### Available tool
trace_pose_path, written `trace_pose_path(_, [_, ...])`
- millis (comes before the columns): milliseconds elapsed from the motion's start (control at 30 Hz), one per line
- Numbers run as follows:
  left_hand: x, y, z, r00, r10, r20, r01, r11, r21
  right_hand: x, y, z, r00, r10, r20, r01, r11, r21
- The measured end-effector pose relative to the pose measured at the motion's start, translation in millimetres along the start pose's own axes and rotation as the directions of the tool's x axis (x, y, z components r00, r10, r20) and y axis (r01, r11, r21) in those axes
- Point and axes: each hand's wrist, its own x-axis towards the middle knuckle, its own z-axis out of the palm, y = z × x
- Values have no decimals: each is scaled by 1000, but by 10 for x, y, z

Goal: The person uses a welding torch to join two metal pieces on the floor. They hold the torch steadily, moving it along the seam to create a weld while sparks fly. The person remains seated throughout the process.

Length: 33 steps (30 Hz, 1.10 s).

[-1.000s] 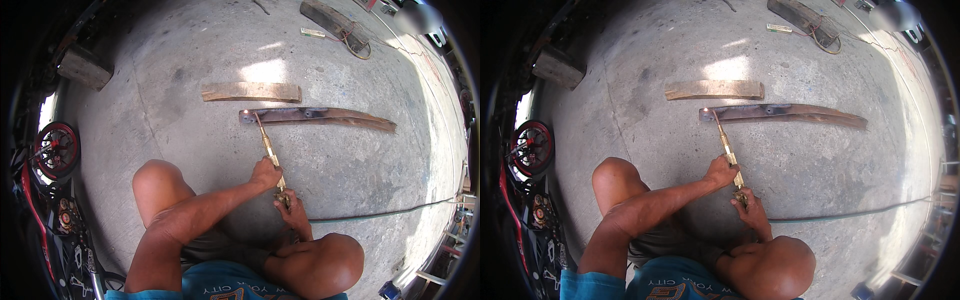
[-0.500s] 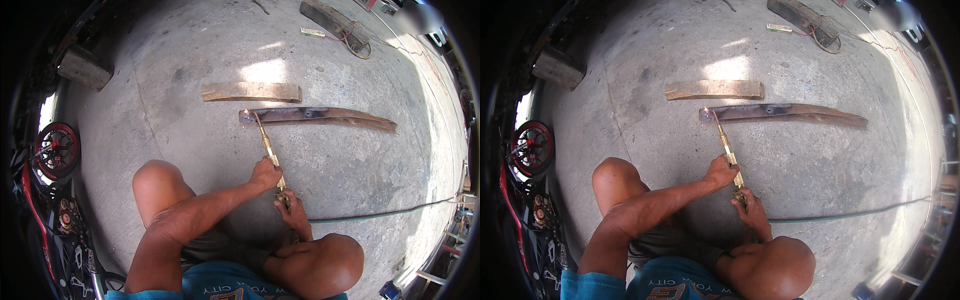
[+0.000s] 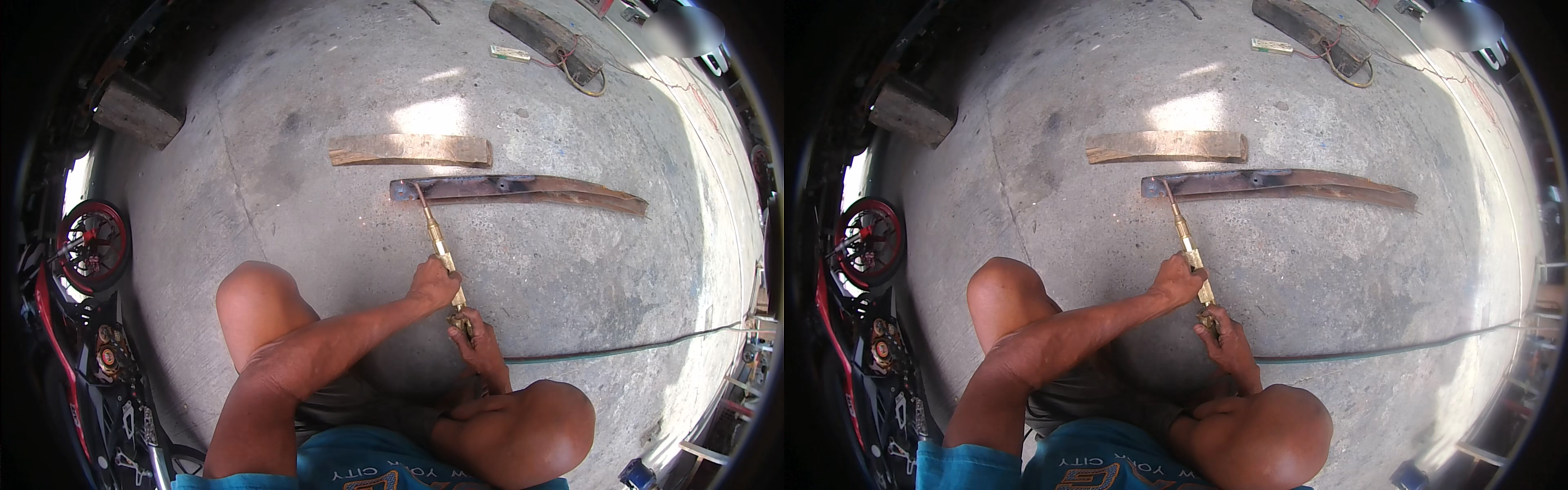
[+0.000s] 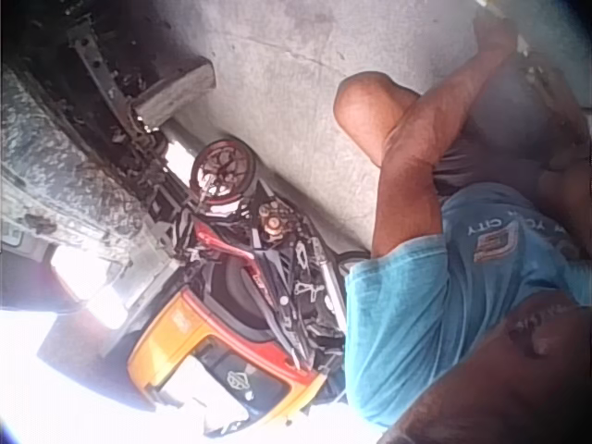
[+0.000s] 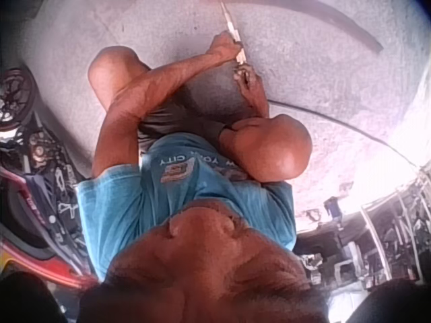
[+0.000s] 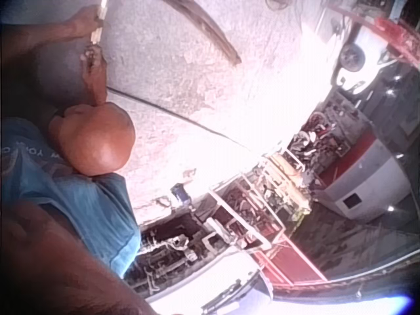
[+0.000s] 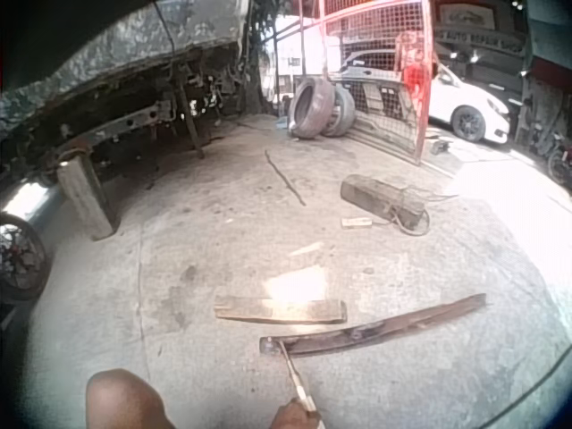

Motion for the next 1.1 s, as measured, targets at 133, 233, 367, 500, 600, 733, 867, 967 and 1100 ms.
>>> trace_pose_path(133, [-4, 17, -5, 1000, -13, 10, 13, 1000, 7, 4, -50, -15, 1000, 1, -1, -1, 1000, -5])
trace_pose_path(233, [3, 6, -1, 1000, -15, 8, 15, 1000, 15, 7, -40, -2, 999, -29, -20, 29, 1000, -12])
trace_pose_path(367, [-8, 34, -14, 999, -19, 26, 19, 1000, -3, -5, 8, 9, 999, -22, -37, 21, 1000, -21])
trace_pose_path(500, [-13, 28, -28, 999, -25, 29, 26, 1000, -10, 0, 59, 35, 999, -24, -41, 24, 1000, 4])
trace_pose_path(600, [23, -28, 15, 1000, -22, 0, 22, 1000, 7, 5, 76, 49, 997, -54, -51, 53, 999, -12])
trace_pose_path(733, [24, -31, 14, 1000, -23, 2, 23, 1000, -8, 6, 33, 39, 999, -35, -42, 35, 999, -16])
trace_pose_path(867, [-4, 15, -8, 1000, -6, 22, 7, 1000, -13, -5, 5, 10, 999, -14, -38, 13, 1000, -20])
trace_pose_path(967, [1, 13, -1, 1000, -9, 20, 9, 1000, -7, -6, 29, 20, 999, -13, -40, 12, 1000, -15])
trace_pose_path(1100, [1, -6, -6, 1000, -16, 17, 16, 1000, -14, 1, 42, 27, 999, -22, -28, 22, 1000, -9])
